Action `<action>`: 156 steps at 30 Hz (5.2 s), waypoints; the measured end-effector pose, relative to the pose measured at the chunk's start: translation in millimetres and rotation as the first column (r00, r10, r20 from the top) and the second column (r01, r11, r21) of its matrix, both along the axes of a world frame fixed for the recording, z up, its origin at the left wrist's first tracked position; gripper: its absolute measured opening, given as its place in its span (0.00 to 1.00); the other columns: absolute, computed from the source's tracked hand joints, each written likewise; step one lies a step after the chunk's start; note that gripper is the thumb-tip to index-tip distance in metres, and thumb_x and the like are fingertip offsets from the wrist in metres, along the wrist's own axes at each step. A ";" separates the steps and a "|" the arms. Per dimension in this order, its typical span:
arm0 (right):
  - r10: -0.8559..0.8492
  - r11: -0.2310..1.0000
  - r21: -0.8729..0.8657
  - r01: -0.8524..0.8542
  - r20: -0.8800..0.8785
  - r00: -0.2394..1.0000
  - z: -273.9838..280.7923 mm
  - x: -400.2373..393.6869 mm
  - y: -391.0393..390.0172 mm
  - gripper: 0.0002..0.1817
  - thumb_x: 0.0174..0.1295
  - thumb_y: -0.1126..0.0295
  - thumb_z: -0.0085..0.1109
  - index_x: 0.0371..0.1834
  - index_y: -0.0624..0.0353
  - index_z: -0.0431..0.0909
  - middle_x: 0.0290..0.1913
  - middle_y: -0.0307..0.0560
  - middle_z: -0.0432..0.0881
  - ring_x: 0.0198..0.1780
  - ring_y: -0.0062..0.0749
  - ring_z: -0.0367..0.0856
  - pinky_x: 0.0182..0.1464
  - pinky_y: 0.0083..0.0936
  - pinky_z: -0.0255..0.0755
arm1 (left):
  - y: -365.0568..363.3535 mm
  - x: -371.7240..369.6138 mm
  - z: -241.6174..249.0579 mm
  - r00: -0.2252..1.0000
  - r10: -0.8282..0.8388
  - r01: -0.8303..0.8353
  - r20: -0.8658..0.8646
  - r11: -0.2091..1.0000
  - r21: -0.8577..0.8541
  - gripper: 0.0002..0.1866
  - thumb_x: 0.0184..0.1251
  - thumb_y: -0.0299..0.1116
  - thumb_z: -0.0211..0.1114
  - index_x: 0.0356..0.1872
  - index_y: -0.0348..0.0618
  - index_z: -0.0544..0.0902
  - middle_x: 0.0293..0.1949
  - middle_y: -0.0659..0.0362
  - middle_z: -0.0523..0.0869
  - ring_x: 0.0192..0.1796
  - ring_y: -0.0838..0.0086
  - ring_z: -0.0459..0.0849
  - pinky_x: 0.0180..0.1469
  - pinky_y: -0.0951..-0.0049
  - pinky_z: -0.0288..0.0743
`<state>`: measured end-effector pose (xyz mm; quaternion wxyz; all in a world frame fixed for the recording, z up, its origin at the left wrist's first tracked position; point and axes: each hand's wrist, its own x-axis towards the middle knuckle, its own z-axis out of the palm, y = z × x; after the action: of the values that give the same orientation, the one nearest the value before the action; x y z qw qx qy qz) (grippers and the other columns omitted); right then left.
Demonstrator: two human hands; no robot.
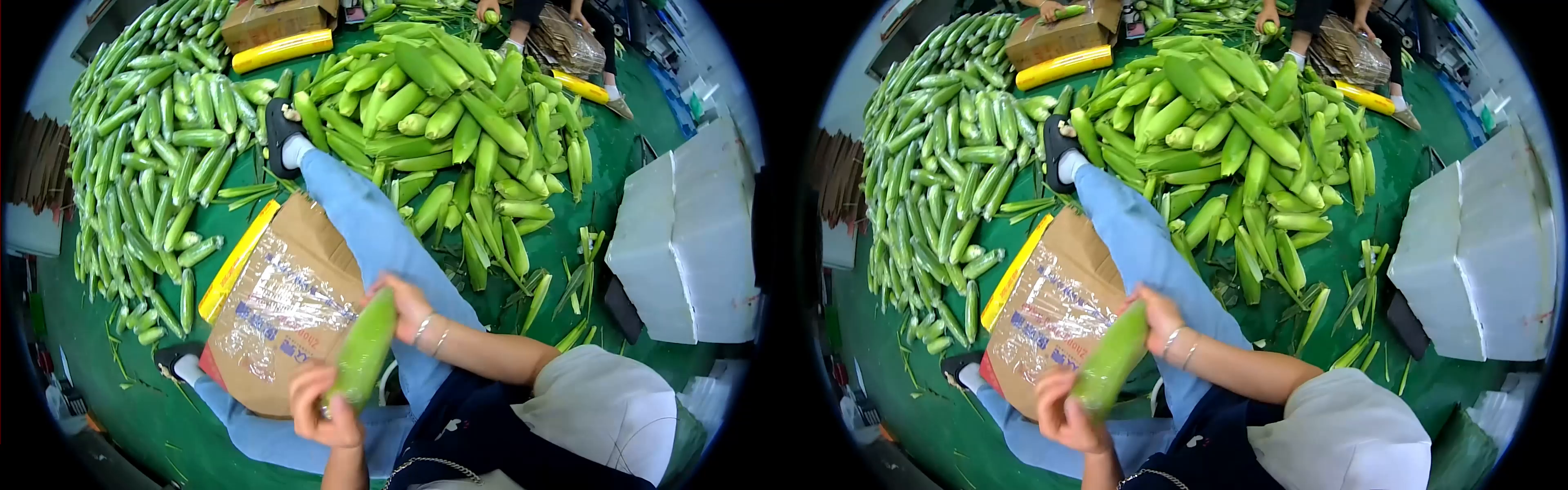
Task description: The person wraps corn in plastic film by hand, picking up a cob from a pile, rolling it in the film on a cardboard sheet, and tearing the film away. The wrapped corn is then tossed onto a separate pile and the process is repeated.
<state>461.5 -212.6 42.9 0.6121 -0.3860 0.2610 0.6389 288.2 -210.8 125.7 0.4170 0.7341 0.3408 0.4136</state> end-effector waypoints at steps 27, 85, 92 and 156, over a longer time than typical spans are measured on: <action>-0.020 0.744 -0.388 -0.544 0.801 -0.598 20.2 155.4 184.8 0.30 0.56 0.62 0.66 0.59 0.64 0.70 0.53 0.53 0.74 0.57 0.44 0.72 0.61 0.34 0.64 | 249.5 -212.1 -147.8 0.510 0.523 -0.628 -0.683 0.769 0.120 0.28 0.56 0.46 0.71 0.48 0.32 0.76 0.39 0.47 0.82 0.40 0.60 0.82 0.42 0.65 0.76; -0.442 -0.227 -0.708 -0.669 0.687 -0.577 -82.5 -96.3 109.0 0.41 0.67 0.41 0.40 0.73 0.62 0.55 0.77 0.52 0.49 0.77 0.42 0.45 0.74 0.44 0.43 | -25.5 -78.4 -114.3 0.915 0.337 0.366 0.221 -0.469 -0.804 0.33 0.62 0.66 0.58 0.43 0.39 0.80 0.22 0.53 0.83 0.18 0.70 0.81 0.17 0.73 0.75; -0.134 -0.196 -0.428 -0.882 0.903 -0.408 -30.5 -45.6 46.8 0.29 0.67 0.49 0.50 0.64 0.57 0.70 0.63 0.53 0.73 0.66 0.43 0.68 0.69 0.41 0.55 | -108.9 -88.2 -70.8 0.926 -0.266 0.119 0.267 -0.465 -0.877 0.36 0.63 0.66 0.55 0.53 0.40 0.78 0.23 0.54 0.83 0.14 0.71 0.79 0.12 0.75 0.73; -0.154 0.685 -0.412 -0.601 0.724 -0.672 51.9 43.6 41.7 0.32 0.43 0.74 0.69 0.57 0.62 0.74 0.55 0.55 0.74 0.57 0.48 0.71 0.61 0.37 0.65 | 34.6 -119.2 -163.4 0.412 0.401 -0.580 -0.818 0.808 0.104 0.13 0.62 0.38 0.59 0.34 0.37 0.80 0.29 0.43 0.84 0.34 0.48 0.84 0.38 0.51 0.77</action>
<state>505.0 -170.9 94.8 0.3049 -0.6265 -0.7021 0.1469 169.0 -176.3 -37.7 0.1431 0.6602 0.7306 0.0996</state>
